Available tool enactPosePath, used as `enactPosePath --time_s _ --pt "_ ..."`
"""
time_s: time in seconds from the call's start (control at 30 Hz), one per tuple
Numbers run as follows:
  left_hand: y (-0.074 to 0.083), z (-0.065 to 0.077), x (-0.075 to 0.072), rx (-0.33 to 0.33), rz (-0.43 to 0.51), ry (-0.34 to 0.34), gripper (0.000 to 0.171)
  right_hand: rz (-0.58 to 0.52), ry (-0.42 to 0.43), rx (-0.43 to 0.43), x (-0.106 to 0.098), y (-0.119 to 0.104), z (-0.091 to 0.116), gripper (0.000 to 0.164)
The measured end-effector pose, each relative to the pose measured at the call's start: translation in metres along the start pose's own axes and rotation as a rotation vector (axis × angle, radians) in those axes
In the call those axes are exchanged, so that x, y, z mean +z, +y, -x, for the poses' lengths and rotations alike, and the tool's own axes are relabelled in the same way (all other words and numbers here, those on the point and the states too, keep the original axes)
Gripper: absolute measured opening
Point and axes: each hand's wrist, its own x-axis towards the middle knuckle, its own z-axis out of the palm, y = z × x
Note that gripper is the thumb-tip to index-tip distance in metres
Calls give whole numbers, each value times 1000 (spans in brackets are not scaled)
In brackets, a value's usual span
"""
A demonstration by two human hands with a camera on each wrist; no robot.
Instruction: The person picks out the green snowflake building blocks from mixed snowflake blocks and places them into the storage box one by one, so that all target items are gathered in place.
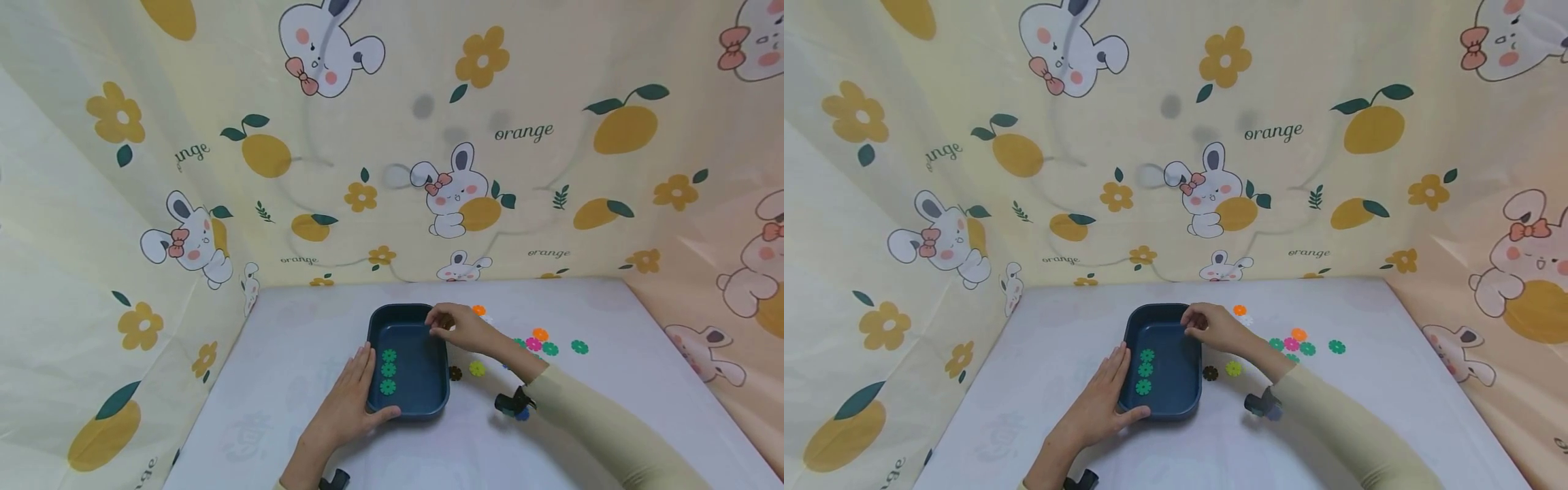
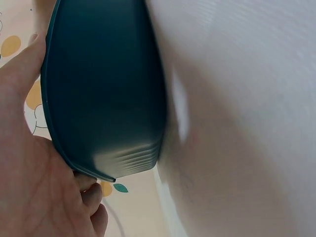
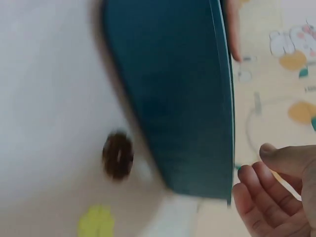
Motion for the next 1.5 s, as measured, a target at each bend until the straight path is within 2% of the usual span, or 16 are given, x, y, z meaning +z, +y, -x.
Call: enactPosePath --time_s 0.1,0.33,0.43,0.6,0.67,0.93,1.2,1.5 --pt "1 1 0 -5 -1 5 121 42 43 14 -15 7 14 15" --pt "0 1 1 -5 -10 14 120 133 100 115 -46 31 45 16" --pt "-1 2 1 0 -9 18 120 156 97 150 -57 44 57 17" --pt "-2 3 1 6 2 23 120 162 56 255 -69 68 75 21" --pt "-2 3 1 5 2 23 120 161 42 302 -71 77 82 22" --pt "-2 3 1 -14 -2 15 120 179 26 397 -73 100 100 28" --pt "-2 2 2 -10 -2 13 120 252 23 430 -72 112 106 31" --pt "-1 0 3 -4 -7 16 120 220 24 424 -74 107 104 31"
